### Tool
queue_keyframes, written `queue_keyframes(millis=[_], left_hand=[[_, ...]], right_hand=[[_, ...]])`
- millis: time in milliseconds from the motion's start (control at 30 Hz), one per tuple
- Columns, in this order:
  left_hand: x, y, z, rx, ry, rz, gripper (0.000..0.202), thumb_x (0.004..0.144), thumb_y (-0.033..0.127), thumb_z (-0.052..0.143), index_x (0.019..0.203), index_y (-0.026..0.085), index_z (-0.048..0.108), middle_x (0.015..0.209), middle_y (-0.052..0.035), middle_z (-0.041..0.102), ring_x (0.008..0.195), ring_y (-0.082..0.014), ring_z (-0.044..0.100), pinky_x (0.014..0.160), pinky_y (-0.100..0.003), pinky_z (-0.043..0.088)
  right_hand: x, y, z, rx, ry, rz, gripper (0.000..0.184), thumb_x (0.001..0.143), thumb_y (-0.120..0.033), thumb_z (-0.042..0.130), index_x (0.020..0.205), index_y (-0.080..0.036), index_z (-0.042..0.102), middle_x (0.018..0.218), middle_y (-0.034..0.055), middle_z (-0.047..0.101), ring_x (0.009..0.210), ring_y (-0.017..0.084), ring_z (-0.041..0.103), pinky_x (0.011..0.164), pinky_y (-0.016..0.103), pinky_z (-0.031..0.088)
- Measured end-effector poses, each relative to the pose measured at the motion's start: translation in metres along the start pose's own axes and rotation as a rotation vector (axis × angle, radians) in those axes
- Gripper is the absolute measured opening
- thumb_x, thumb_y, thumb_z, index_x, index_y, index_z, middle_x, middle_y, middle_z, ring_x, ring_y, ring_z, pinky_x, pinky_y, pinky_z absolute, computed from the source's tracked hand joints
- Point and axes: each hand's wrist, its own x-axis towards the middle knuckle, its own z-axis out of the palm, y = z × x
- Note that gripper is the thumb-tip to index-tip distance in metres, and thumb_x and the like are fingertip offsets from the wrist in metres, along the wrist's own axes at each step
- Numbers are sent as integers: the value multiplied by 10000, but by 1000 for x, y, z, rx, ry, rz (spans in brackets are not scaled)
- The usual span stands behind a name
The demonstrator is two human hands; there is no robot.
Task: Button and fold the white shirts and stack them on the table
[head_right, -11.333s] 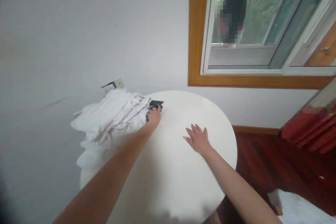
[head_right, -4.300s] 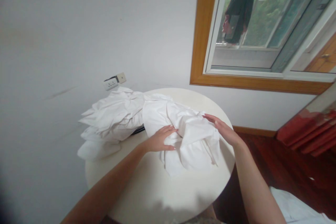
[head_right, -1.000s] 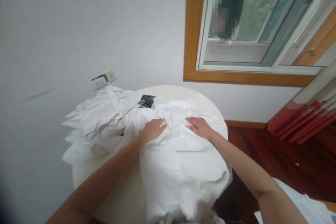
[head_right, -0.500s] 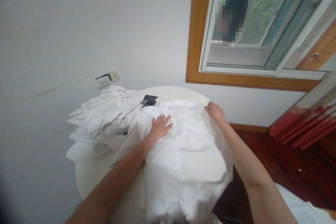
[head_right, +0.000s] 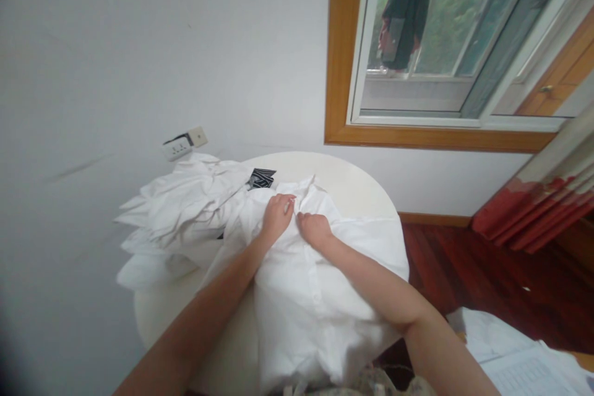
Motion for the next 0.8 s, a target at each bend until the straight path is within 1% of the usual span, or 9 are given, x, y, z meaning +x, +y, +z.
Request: queue_keyframes(millis=[100,167,267,367,500,567,667,733,800], left_hand=[[17,9,4,70,-73,-36,359,903,458,487,1103,213,657,1043,-93,639,1036,-243,544,941,-369,414],[28,13,11,121,-136,-68,363,874,499,522,1047,222,680,1033,-95,634,1039,-261,542,910,-377,425],[39,11,20,149,-161,-95,277,897,413,501,962,221,690,1019,-90,625,1022,-254,551,865,-361,436],[41,0,24,130,-125,-118,271,931,290,426,963,161,662,987,-104,612,954,-210,568,865,-328,435],[31,-19,25,145,-104,-98,255,930,246,419,936,120,641,981,-120,588,975,-206,548,904,-317,419],[25,-23,26,180,-116,-80,213,909,254,473,918,123,642,987,-124,576,1010,-225,527,931,-340,406],[19,-23,32,176,-100,-63,152,878,243,540,924,129,629,1002,-120,561,1029,-236,506,954,-364,390],[17,-22,36,127,-89,-56,120,874,214,548,931,131,613,993,-110,558,1022,-226,505,958,-362,390],[16,-22,39,67,-90,-60,99,876,187,544,937,131,598,984,-101,556,1011,-214,513,960,-355,394]], right_hand=[[-2,-6,-2,-4,-15,-7,361,964,-136,277,1230,-144,520,1046,140,680,925,240,676,728,325,510],[-4,-8,-8,-9,-28,-9,367,966,-138,265,1223,-141,526,1055,143,675,933,241,671,729,323,505],[-12,-3,-20,0,-23,-37,384,967,-190,305,1313,-198,470,1080,127,671,934,233,666,726,306,495],[-24,16,-34,-3,-5,-2,423,953,-296,396,1371,-233,411,1068,118,685,933,239,666,738,306,487],[-46,44,-45,-49,-92,111,381,937,-378,439,1235,-169,550,996,149,711,916,286,677,736,346,489],[-60,46,-48,-21,-179,28,323,932,-333,442,1146,-165,616,1002,154,713,921,294,680,738,354,491],[-75,41,-56,173,-334,-303,266,912,-260,458,1020,-153,677,995,142,719,912,263,679,781,344,489],[-70,44,-63,380,-494,-475,248,898,-227,468,962,-149,695,955,110,730,864,221,681,780,316,498],[-48,60,-68,600,-635,-462,247,882,-201,472,973,-158,697,909,68,739,799,174,682,725,268,514]])
